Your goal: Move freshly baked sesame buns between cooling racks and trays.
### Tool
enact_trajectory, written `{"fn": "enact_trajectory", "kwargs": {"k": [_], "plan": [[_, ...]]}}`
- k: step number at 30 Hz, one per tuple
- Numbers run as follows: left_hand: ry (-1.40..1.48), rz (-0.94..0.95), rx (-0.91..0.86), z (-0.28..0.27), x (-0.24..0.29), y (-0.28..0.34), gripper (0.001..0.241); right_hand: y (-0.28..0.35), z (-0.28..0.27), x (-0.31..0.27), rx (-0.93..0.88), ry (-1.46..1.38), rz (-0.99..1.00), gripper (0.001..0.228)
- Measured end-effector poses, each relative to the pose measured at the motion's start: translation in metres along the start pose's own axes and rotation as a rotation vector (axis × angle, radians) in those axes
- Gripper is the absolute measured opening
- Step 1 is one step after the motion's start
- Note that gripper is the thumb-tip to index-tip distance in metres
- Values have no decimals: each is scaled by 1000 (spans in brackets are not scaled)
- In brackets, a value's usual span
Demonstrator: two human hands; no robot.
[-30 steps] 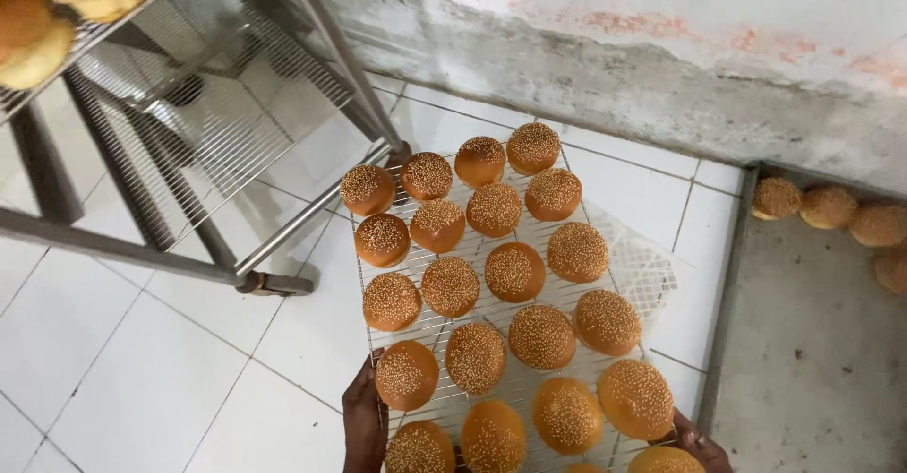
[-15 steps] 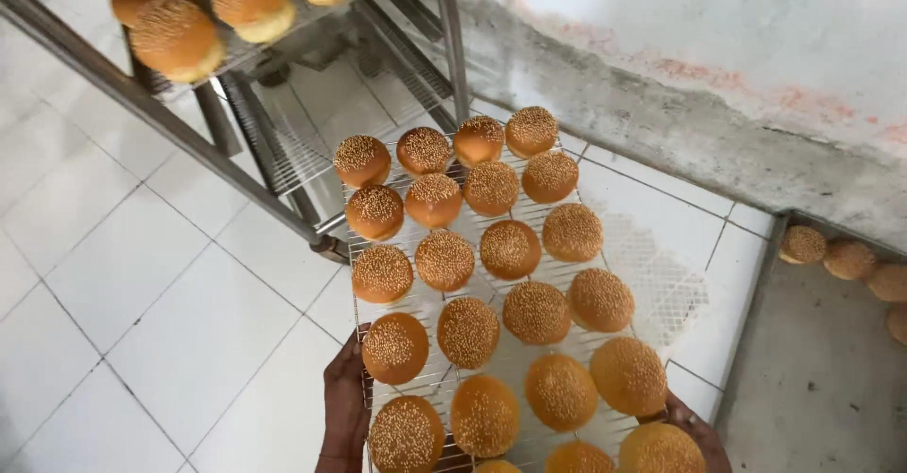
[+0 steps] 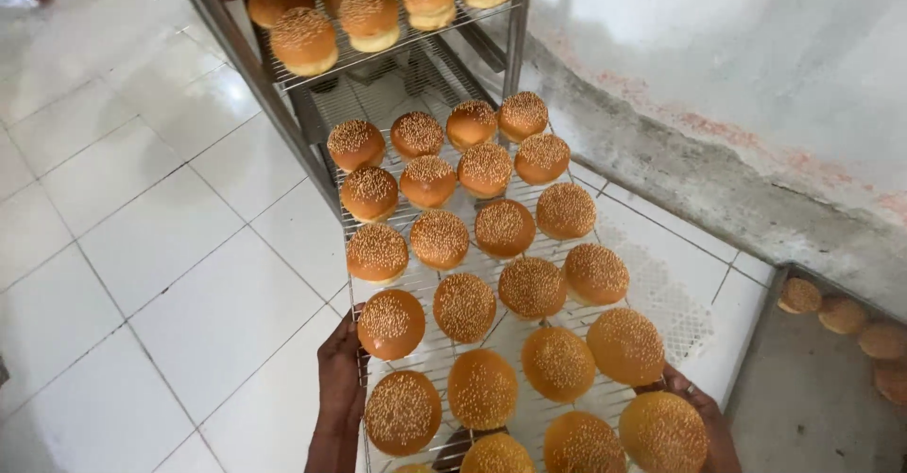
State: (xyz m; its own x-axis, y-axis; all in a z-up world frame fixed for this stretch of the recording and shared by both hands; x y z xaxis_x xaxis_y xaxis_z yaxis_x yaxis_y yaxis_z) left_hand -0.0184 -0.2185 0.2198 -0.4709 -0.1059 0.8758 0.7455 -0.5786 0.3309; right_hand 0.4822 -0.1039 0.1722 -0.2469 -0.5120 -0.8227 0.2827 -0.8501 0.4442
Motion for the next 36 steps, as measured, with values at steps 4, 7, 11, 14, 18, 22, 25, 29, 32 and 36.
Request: {"fn": "enact_trajectory", "kwargs": {"k": [4, 7, 11, 14, 18, 22, 25, 29, 32, 36], "plan": [[-12, 89, -78, -3, 15, 4, 40, -73, 15, -33, 3, 10, 40, 64], [-45, 73, -46, -19, -1, -24, 42, -108, 9, -42, 3, 2, 18, 64], [11, 99, -50, -13, 7, -38, 39, -122, 19, -52, -99, -31, -19, 64], [19, 96, -35, -3, 22, -36, 37, -124, 36, -65, -204, -66, -72, 62], [38, 106, -37, 6, 34, -39, 37, -134, 47, -82, -177, 29, -145, 58], [49, 117, -16, 6, 23, -58, 35, -160, 40, -81, -199, 39, -146, 57], [69, 111, -18, 12, 27, -63, 37, -171, 48, -88, -242, 38, -175, 59], [72, 128, -30, 18, 26, -69, 38, -187, 50, -93, -313, 9, -178, 60], [84, 142, -31, 26, 31, -70, 38, -198, 61, -100, -358, -47, -155, 61], [76, 139, -12, 28, 31, -79, 37, -209, 62, -100, -344, -16, -142, 65]]}}
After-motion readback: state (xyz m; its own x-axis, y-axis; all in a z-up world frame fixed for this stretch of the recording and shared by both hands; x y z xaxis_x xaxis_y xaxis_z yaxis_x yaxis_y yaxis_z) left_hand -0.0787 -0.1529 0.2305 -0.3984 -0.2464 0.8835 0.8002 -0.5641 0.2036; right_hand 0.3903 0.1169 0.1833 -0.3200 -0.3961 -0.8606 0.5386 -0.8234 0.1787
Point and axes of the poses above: each hand's wrist, its own y-axis away from the middle knuckle, its own z-axis out of the palm, x = y × z, the point moved 5 cm from there along -y, towards the middle knuckle, and after that the axes turned 1 degree about -y, right-handed, at the moved point
